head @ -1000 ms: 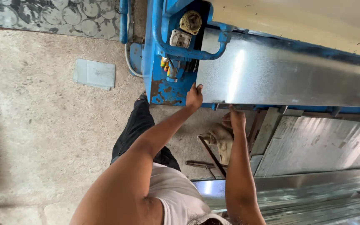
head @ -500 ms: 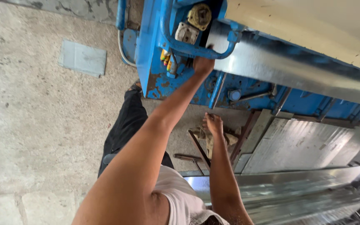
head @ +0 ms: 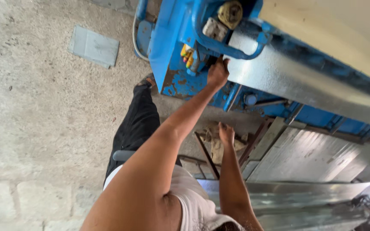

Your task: The person repeatedly feeds rectangular metal sheets into a blue industrial bending machine. They align the sheet, pull the handle to bend the edge, and then remove the sheet to place it on a stack on the floor. This process is repeated for multiple sheets.

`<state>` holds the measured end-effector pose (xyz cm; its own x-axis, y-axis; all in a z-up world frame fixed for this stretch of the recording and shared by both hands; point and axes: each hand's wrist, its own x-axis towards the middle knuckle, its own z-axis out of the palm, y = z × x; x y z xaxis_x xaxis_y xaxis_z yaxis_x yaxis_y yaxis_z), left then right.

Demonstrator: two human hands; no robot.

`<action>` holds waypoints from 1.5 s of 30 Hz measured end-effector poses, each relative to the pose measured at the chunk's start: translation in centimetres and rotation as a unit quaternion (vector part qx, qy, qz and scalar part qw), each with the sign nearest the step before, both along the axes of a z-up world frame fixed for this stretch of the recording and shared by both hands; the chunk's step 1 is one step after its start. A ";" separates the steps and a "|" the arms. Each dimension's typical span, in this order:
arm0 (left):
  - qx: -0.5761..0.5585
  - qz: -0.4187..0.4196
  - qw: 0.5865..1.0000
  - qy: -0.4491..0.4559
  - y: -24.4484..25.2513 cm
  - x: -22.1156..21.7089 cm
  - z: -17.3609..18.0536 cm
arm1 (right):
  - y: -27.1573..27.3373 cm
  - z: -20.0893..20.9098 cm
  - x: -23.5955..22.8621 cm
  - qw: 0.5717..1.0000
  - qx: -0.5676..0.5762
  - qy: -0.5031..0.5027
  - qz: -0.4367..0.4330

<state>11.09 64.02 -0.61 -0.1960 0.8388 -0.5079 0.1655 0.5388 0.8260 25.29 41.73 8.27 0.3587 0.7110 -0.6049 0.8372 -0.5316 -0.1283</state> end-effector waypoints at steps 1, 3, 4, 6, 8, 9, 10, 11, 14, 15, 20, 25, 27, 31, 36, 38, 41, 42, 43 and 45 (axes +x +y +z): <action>-0.004 -0.006 1.000 -0.004 0.4 -0.1 -0.3 | 0.0 0.2 -0.4 0.999 0.027 0.000 0.036; -0.015 -0.017 1.000 -0.014 0.0 0.1 -0.2 | -0.2 0.8 -1.0 0.994 -0.038 0.034 -0.093; -0.023 -0.018 0.999 -0.019 -0.3 0.4 0.1 | -0.5 1.2 -1.1 0.984 -0.073 0.049 -0.156; -0.036 -0.020 0.999 -0.024 0.2 0.2 0.6 | -0.3 1.5 -1.4 0.973 -0.090 0.066 -0.200; -0.028 -0.021 0.999 -0.028 0.1 -0.1 1.3 | -0.5 1.8 -1.4 0.970 -0.104 0.064 -0.212; -0.023 -0.024 0.999 -0.030 -0.1 -0.4 1.7 | -0.4 1.8 -1.4 0.972 -0.105 0.057 -0.201; -0.028 -0.021 0.999 -0.041 -0.1 -0.5 2.2 | -0.3 1.8 -1.4 0.975 -0.106 0.051 -0.190; -0.030 -0.021 0.998 -0.049 0.1 -0.9 2.5 | 0.0 1.7 -1.5 0.977 -0.101 0.053 -0.180; -0.056 -0.049 0.996 -0.051 0.2 -1.4 2.7 | 2.0 1.3 -1.7 0.987 -0.059 0.065 -0.138; -0.067 -0.064 0.994 -0.048 0.2 -1.3 2.5 | 3.0 1.2 -2.0 0.990 -0.033 0.070 -0.115; -0.002 -0.049 0.999 -0.002 0.0 0.9 -2.1 | 7.1 1.8 -4.6 0.998 0.052 0.032 -0.018; 0.040 -0.107 0.991 0.064 0.0 0.5 -4.8 | 3.5 2.1 -4.3 0.978 0.161 0.117 -0.066; 0.029 -0.108 0.993 0.044 0.2 -0.3 -5.4 | 0.4 1.4 -3.0 0.975 0.176 0.113 -0.071; 0.027 -0.093 0.992 0.086 0.6 -1.8 -5.5 | -6.9 1.4 -2.1 0.967 0.121 0.127 -0.183; -0.028 -0.059 0.995 -0.069 1.3 -4.0 -4.9 | -9.9 1.0 -3.4 0.933 0.083 0.185 -0.298; -0.030 -0.050 0.992 -0.109 1.9 -4.8 -4.2 | -10.2 0.0 -3.9 0.929 0.097 0.203 -0.295; -0.002 -0.032 0.974 -0.222 2.0 -5.8 -2.2 | -10.3 -0.5 -3.7 0.940 0.081 0.220 -0.248; -0.003 -0.042 0.983 -0.178 2.3 -6.0 -1.4 | -9.7 -0.5 -3.1 0.934 0.108 0.229 -0.250; -0.010 -0.056 0.990 -0.132 2.1 -6.2 -0.7 | -10.4 -0.3 -3.1 0.927 0.130 0.237 -0.259; -0.023 -0.043 0.990 -0.130 2.1 -6.3 0.1 | -11.7 -0.4 -3.1 0.921 0.149 0.236 -0.273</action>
